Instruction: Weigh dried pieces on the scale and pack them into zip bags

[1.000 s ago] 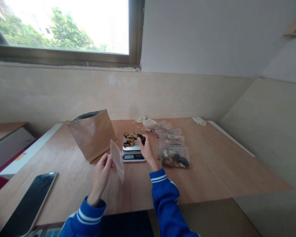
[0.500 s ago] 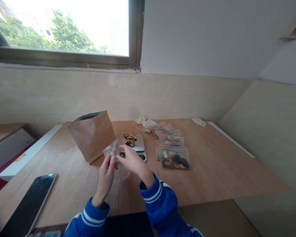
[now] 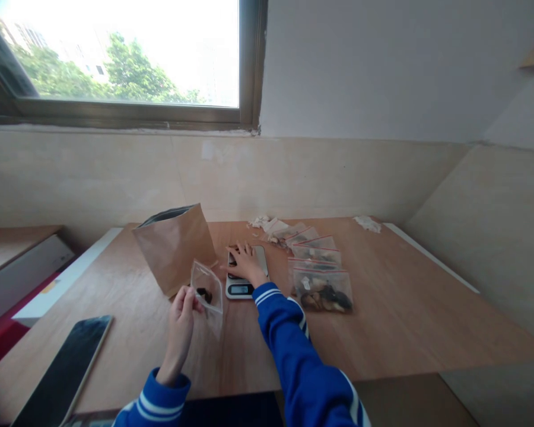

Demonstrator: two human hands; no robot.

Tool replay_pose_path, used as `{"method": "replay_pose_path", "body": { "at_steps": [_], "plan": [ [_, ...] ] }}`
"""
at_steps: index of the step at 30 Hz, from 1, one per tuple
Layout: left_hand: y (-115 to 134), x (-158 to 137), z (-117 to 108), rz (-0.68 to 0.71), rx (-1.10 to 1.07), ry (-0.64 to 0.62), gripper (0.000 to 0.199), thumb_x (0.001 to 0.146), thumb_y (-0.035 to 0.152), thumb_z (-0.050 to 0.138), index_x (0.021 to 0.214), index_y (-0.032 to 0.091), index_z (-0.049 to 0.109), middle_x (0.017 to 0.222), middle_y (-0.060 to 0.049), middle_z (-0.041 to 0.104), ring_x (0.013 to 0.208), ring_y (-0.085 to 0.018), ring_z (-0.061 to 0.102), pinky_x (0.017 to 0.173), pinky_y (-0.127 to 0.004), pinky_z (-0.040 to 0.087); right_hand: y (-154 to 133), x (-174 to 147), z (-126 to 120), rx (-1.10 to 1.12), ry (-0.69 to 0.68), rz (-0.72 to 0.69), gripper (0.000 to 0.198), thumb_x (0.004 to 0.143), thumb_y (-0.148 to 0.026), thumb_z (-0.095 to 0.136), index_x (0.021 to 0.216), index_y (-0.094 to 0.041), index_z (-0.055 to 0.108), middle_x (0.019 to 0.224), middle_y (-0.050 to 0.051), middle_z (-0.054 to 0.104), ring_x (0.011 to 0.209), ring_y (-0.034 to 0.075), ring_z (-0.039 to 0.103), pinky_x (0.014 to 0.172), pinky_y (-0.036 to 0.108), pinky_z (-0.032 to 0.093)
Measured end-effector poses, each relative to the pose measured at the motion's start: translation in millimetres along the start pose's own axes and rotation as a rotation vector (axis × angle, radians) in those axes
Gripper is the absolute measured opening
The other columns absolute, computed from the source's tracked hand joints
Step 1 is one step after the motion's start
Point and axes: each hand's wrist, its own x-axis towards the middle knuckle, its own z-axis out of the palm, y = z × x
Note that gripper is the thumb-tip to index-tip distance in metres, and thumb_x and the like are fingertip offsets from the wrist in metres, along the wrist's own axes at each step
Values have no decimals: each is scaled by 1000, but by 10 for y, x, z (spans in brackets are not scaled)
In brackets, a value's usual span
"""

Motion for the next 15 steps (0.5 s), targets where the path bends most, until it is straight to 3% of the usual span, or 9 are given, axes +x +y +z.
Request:
{"method": "replay_pose_path", "body": {
  "at_steps": [3,6,11,15],
  "plan": [
    [22,9,-7,11,26,-6,51,83,66,50,60,21,45,53,3,45,51,-12,44,52,-24,38,11,-65,30,-49,120,-45,43,91,-49,55,129,-29,59,141,10,50,130,31,43,106,48,31],
    [24,10,4,1,39,-9,50,83,65,51,61,21,45,54,4,45,51,-12,44,51,-24,38,14,-113,-3,-59,208,-52,26,92,-35,54,113,-24,67,118,10,61,114,26,53,97,40,38],
    [43,-3,26,-4,27,-25,49,84,64,50,61,21,45,53,3,47,50,-12,45,51,-24,39,117,-126,-61,52,303,6,11,84,-21,59,91,-20,68,102,8,59,91,21,58,83,32,43],
    [5,13,22,-2,19,-60,48,85,63,50,63,21,46,53,3,47,51,-12,46,52,-24,40,196,-99,-137,355,422,28,7,80,-23,60,82,-19,65,97,7,58,87,20,59,82,32,46]
  ]
}}
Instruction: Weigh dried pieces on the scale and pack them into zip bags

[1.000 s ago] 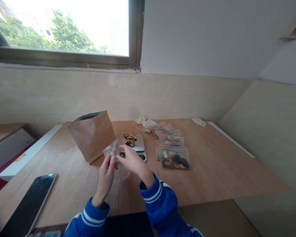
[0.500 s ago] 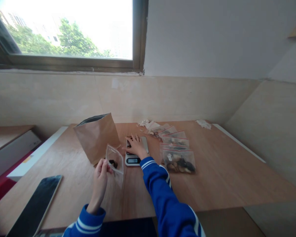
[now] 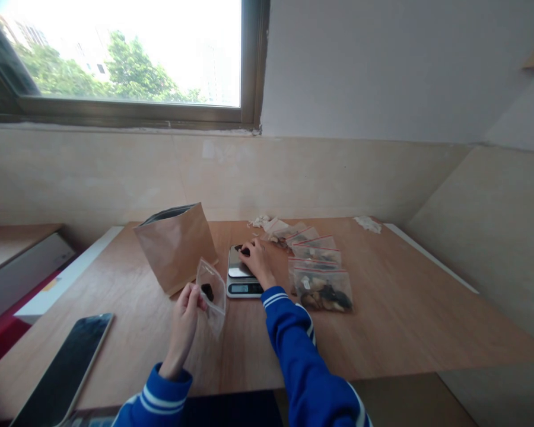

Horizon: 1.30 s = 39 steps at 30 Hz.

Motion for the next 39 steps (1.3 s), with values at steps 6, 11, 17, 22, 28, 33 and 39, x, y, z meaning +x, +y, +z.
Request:
{"method": "replay_pose_path", "body": {
  "at_steps": [6,11,17,22,28,33,39],
  "plan": [
    [-115,37,118,-19,20,-39,45,88,61,47,67,20,45,57,4,46,52,-11,44,51,-22,37,-516,43,-223,674,231,279,27,80,-47,59,80,-20,55,74,0,55,70,16,54,63,28,46],
    [-99,47,276,28,48,-66,39,91,53,46,70,20,47,60,4,47,57,-12,44,57,-24,37,-1052,-145,-399,1111,-174,476,36,75,-54,66,82,-20,57,78,0,56,66,13,54,50,21,42],
    [-60,13,273,56,2,-27,41,90,57,47,71,20,49,63,3,49,58,-13,46,58,-24,37,-1120,-343,-403,656,-416,195,35,84,-52,63,92,-18,67,87,2,66,75,14,60,66,26,50],
    [-97,50,187,35,-72,31,43,89,56,49,67,20,46,57,4,45,53,-12,44,55,-24,38,-974,-272,-425,475,-406,-87,35,97,-45,46,109,-22,70,110,6,69,106,19,62,94,33,47],
    [-115,78,125,21,-83,43,45,89,58,49,65,20,45,57,5,45,54,-11,43,56,-23,37,-329,71,-43,-64,-149,-25,32,90,-15,54,121,-16,64,123,14,62,117,22,55,103,37,40],
    [-100,49,93,20,-83,45,45,88,59,50,65,21,45,57,5,45,54,-11,42,56,-23,35,-28,166,182,-183,-226,-61,17,87,-12,58,99,-16,70,107,12,66,108,24,56,100,40,39],
    [-145,69,79,21,-67,74,45,87,59,50,64,21,45,57,4,45,54,-11,44,57,-23,37,143,103,63,-110,-185,-58,19,80,-10,65,98,-16,65,104,9,68,103,22,59,96,39,42]
  ]
}}
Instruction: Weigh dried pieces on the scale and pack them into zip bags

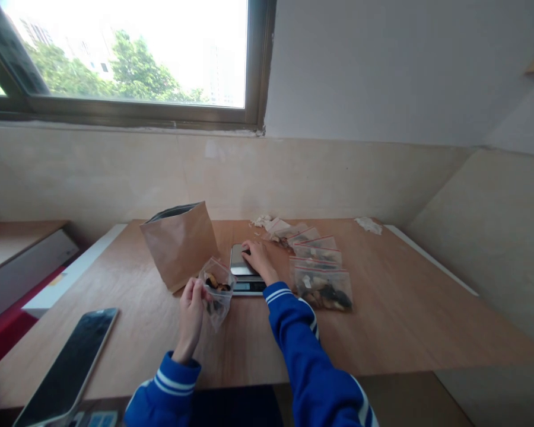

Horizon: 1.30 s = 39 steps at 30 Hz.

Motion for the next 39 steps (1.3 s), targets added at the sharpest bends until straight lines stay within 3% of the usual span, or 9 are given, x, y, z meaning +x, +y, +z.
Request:
{"method": "replay_pose_path", "body": {
  "at_steps": [5,10,13,16,19,26,31,34,39],
  "plan": [
    [-48,-17,38,-14,-23,-1,44,88,58,50,65,21,44,56,5,44,53,-11,43,55,-23,37,-8,-71,-64,76,-5,-18,25,77,-4,61,99,-15,65,108,9,66,103,19,60,94,35,45],
    [-31,-53,70,-29,-36,1,43,88,57,50,67,21,45,57,5,45,53,-10,43,55,-22,37,-488,-169,-232,446,75,-50,23,84,-17,58,107,-18,64,100,5,66,92,16,61,87,31,48],
    [6,-45,75,-52,-50,11,43,87,58,51,67,21,45,56,6,44,52,-10,42,54,-22,37,-693,-278,-365,425,34,-136,28,85,-30,64,113,-25,64,115,5,61,109,19,57,97,34,44],
    [52,-19,43,-28,-49,25,44,86,58,52,64,21,45,55,5,44,52,-10,42,54,-22,38,-550,-380,-405,168,63,-22,19,86,-26,63,104,-24,69,120,8,56,118,23,50,105,42,36],
    [88,-4,-5,-4,-47,25,44,87,56,52,62,21,44,54,5,44,52,-10,43,55,-22,39,-199,-468,-326,35,90,155,18,84,-14,61,99,-18,69,105,10,59,109,25,54,101,43,40],
    [112,-39,-6,-21,-101,50,42,85,54,54,63,20,44,54,5,44,50,-10,44,52,-21,39,105,-554,-181,135,109,111,13,80,-9,59,83,-16,69,90,7,63,82,19,62,83,35,50],
    [64,-60,19,-29,-120,60,43,86,54,55,63,20,46,53,5,45,51,-9,45,53,-20,39,-311,-556,-268,493,205,94,18,82,-24,62,97,-17,68,96,8,70,80,18,65,77,33,54],
    [1,-72,43,-49,-153,73,43,86,55,56,64,20,46,54,5,46,51,-9,44,53,-20,39,-700,-559,-380,716,110,35,29,83,-37,66,106,-19,67,104,8,71,87,18,66,78,32,55],
    [-63,-85,30,-102,-280,72,41,82,55,62,69,19,47,57,6,45,52,-8,43,54,-18,40,-953,-705,-474,587,49,-26,34,92,-46,55,114,-22,65,119,8,65,104,21,63,87,34,53]
  ]
}}
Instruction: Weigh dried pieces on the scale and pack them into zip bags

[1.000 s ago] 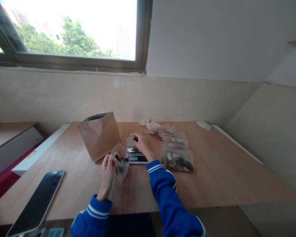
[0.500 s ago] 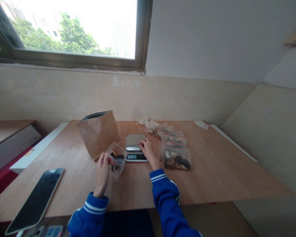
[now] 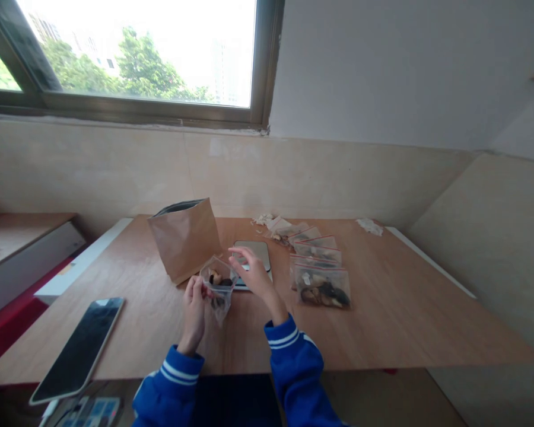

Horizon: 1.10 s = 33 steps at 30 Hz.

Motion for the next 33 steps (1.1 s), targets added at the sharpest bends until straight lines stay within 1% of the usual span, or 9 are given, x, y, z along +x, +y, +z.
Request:
{"method": "replay_pose_path", "body": {
  "at_steps": [3,7,9,11,13,17,19,23,33],
  "plan": [
    [5,-15,-28,-16,-92,6,40,80,52,66,69,19,47,59,7,45,53,-7,42,54,-17,39,122,-275,72,-19,51,92,47,90,-50,57,127,-21,57,133,12,57,115,24,59,93,39,52],
    [-25,-101,-10,-25,-187,-78,36,83,48,65,71,19,47,62,6,46,57,-7,45,58,-17,42,227,-630,326,172,65,185,87,76,-51,74,148,-23,33,147,15,46,129,27,52,103,44,47],
    [-59,-164,8,-37,-178,-157,34,85,47,62,73,19,48,64,5,48,60,-8,48,63,-19,44,195,-699,436,265,122,181,74,81,-51,69,144,-23,42,143,14,51,131,26,51,106,45,45],
    [-90,-215,3,-34,-106,-225,33,88,48,58,76,19,51,69,3,52,65,-10,51,67,-22,47,144,-705,481,299,175,187,51,88,-52,59,128,-21,60,133,12,62,127,27,55,107,45,44],
    [-109,-232,-39,24,25,-228,34,90,51,54,80,18,55,75,1,55,69,-12,54,70,-25,48,123,-693,464,305,193,199,43,91,-54,55,112,-19,71,122,11,68,120,27,60,106,45,45],
    [-110,-133,-198,183,243,81,35,86,51,59,103,21,57,100,-4,60,91,-17,59,85,-30,47,253,-727,400,348,272,235,50,87,-62,54,98,-18,74,105,11,75,105,29,68,100,46,49],
    [-107,-42,-270,152,248,112,43,82,52,64,111,21,56,110,-6,61,99,-19,60,88,-32,48,375,-768,404,395,326,276,55,85,-67,54,97,-17,73,98,12,76,98,30,70,95,47,52],
    [-146,95,-326,-4,154,-170,41,80,57,63,92,17,63,88,-4,66,84,-19,63,78,-32,51,572,-833,432,416,437,332,58,86,-68,51,104,-16,68,93,12,76,90,30,72,84,43,56],
    [-267,141,-354,37,210,-47,39,75,55,68,83,16,64,77,-1,64,71,-15,58,66,-25,46,546,-882,322,199,676,316,46,84,-59,58,93,-16,68,88,9,74,82,23,69,76,33,53]
  ]
}}
